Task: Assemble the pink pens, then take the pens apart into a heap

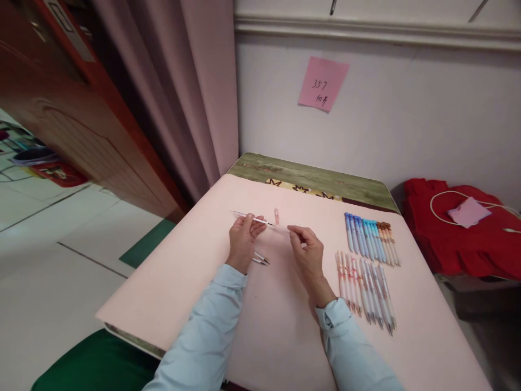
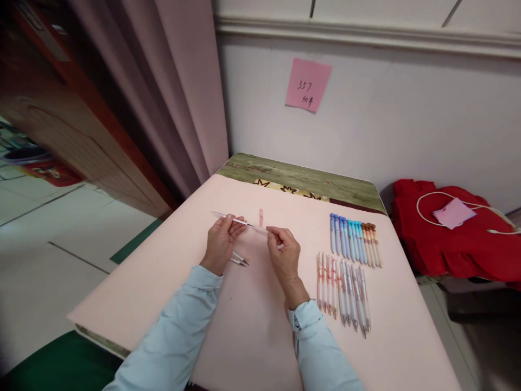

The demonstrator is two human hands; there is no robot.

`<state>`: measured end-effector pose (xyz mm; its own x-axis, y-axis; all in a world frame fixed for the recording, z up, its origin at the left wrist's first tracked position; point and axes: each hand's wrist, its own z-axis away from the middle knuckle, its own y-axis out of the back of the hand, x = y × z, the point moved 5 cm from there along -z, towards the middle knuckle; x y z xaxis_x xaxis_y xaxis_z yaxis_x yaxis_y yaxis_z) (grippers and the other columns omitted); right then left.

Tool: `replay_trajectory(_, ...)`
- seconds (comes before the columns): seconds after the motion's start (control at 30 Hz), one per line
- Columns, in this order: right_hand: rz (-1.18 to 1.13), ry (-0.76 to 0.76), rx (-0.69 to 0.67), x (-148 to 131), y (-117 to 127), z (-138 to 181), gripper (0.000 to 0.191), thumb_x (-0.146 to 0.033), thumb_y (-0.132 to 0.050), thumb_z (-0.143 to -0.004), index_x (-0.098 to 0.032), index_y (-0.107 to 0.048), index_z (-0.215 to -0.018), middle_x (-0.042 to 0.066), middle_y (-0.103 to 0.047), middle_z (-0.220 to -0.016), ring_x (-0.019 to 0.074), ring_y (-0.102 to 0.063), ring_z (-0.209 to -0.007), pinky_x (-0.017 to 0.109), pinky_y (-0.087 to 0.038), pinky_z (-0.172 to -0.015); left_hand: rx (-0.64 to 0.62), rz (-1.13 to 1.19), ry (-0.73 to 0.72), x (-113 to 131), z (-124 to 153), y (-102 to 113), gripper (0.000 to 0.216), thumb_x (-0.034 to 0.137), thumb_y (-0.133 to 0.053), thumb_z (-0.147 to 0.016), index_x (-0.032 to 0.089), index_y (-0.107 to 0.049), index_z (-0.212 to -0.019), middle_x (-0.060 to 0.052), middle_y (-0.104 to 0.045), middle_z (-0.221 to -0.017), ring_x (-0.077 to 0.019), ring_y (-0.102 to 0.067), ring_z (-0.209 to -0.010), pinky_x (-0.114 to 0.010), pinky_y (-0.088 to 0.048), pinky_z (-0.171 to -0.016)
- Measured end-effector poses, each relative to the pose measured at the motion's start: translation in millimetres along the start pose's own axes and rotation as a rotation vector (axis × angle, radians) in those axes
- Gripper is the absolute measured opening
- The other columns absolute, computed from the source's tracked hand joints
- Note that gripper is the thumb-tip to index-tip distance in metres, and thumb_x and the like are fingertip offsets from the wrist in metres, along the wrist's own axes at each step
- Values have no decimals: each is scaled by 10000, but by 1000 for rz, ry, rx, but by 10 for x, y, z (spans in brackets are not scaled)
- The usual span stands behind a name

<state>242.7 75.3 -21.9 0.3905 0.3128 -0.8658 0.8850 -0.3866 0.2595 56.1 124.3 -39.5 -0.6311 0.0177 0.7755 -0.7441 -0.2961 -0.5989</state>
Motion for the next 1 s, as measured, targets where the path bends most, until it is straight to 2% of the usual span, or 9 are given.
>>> replay_trajectory(0.57,-98,-45,-2,24,-71,51,162,-306,-658,-861,-194,-709,-966,36,-696,-884,148,-596,-731,280,-492,-697,-65,-42,44,-68,87,-99,229,319,-710,-848,130,-589,-895,-105,-748,-850,-136,-707,-693,-265,-585,-703)
replay_trajectory(0.87,-140,-129,-7,43,-103,74,247,-410,-680,-853,-181,-713,-939,45,-722,-858,155,-616,-717,286,-509,-698,-167,-70,84,-113,138,-180,320,384,-778,-775,139,-589,-858,-77,-743,-826,-129,-695,-675,-269,-576,-704)
replay_trajectory(1.0,-114,-183,-16,73,-103,87,321,-490,-631,-879,-184,-713,-829,26,-702,-731,152,-612,-633,270,-497,-625,-189,-85,87,-114,151,-196,345,402,-793,-752,140,-598,-863,-84,-748,-839,-144,-702,-692,-290,-575,-711)
